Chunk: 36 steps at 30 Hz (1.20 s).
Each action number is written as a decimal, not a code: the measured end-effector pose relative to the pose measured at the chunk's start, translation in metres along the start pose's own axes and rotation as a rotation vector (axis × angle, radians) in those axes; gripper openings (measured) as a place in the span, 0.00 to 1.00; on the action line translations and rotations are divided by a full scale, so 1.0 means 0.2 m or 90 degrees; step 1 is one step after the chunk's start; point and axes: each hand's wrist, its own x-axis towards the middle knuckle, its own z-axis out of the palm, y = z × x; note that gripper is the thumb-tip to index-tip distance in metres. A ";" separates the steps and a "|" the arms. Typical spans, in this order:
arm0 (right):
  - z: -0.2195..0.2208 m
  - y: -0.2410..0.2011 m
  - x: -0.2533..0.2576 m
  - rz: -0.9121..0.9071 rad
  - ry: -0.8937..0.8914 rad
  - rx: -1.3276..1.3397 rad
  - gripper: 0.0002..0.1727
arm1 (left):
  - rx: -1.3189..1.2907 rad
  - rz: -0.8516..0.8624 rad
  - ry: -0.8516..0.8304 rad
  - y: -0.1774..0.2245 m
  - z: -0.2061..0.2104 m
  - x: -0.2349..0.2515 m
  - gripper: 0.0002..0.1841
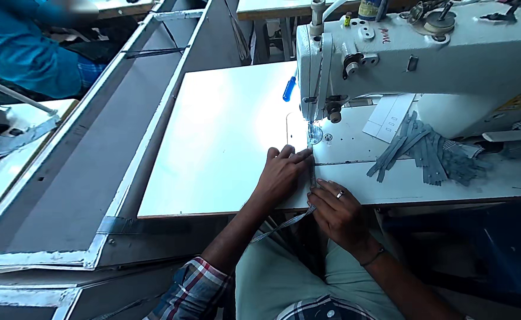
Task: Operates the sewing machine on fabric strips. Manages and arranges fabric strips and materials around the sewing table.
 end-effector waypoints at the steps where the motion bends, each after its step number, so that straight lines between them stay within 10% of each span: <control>1: 0.00 0.01 0.01 0.001 -0.002 0.001 0.13 | 0.004 0.000 -0.001 0.00 0.00 0.01 0.26; 36: 0.03 0.05 0.11 0.023 -0.033 0.012 0.13 | 0.016 0.007 -0.005 -0.10 0.04 0.11 0.28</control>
